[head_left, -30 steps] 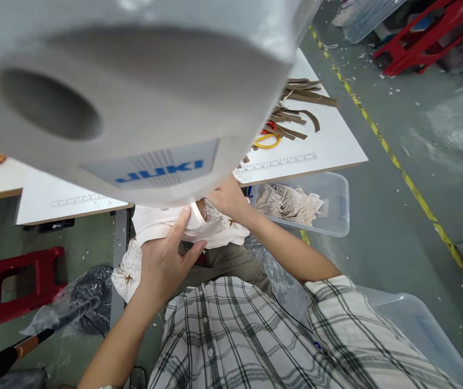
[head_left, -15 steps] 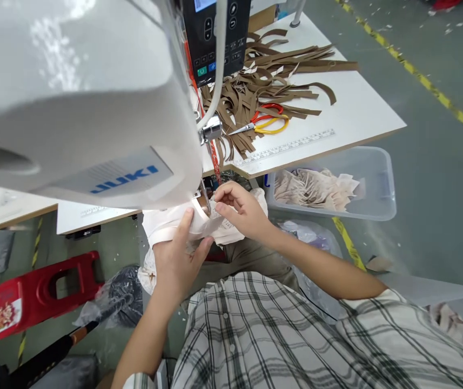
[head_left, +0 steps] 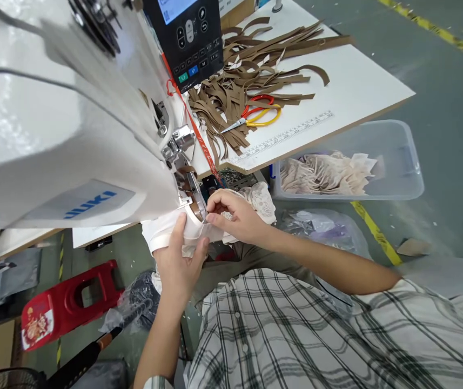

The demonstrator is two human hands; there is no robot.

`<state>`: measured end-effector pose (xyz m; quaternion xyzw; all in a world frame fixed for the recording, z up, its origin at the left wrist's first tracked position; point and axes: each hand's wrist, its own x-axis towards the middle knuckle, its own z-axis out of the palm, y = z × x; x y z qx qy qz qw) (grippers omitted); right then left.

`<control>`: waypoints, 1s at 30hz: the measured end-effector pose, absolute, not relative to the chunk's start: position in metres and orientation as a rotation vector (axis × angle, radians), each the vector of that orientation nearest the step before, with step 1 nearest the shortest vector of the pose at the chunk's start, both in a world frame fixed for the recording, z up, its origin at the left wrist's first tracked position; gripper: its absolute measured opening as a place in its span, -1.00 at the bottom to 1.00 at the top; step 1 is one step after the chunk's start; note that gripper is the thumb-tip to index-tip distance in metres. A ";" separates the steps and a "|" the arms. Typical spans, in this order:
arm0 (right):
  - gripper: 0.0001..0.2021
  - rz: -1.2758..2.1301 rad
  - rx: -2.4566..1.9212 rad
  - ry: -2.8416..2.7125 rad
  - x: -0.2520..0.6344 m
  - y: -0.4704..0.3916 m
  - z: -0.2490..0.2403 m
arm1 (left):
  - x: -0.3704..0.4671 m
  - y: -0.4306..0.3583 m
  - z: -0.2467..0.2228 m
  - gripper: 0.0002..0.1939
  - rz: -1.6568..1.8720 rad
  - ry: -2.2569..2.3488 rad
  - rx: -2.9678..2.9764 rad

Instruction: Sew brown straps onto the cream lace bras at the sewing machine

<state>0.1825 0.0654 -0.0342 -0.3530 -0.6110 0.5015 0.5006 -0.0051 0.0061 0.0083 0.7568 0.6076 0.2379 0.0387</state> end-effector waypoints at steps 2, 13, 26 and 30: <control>-0.77 1.228 -0.848 -1.473 0.183 0.065 -0.034 | -0.005 0.006 0.008 -0.38 0.720 1.886 2.316; -0.76 1.279 -0.867 -1.460 0.184 0.065 -0.034 | -0.003 0.006 0.011 -0.38 0.696 1.920 2.282; -0.72 1.433 -0.992 -1.340 0.183 0.025 -0.034 | 0.032 -0.049 -0.016 0.09 0.625 1.806 2.352; -0.75 1.459 -1.063 -1.285 0.192 0.008 -0.034 | 0.040 -0.074 -0.016 -0.01 0.524 1.543 2.190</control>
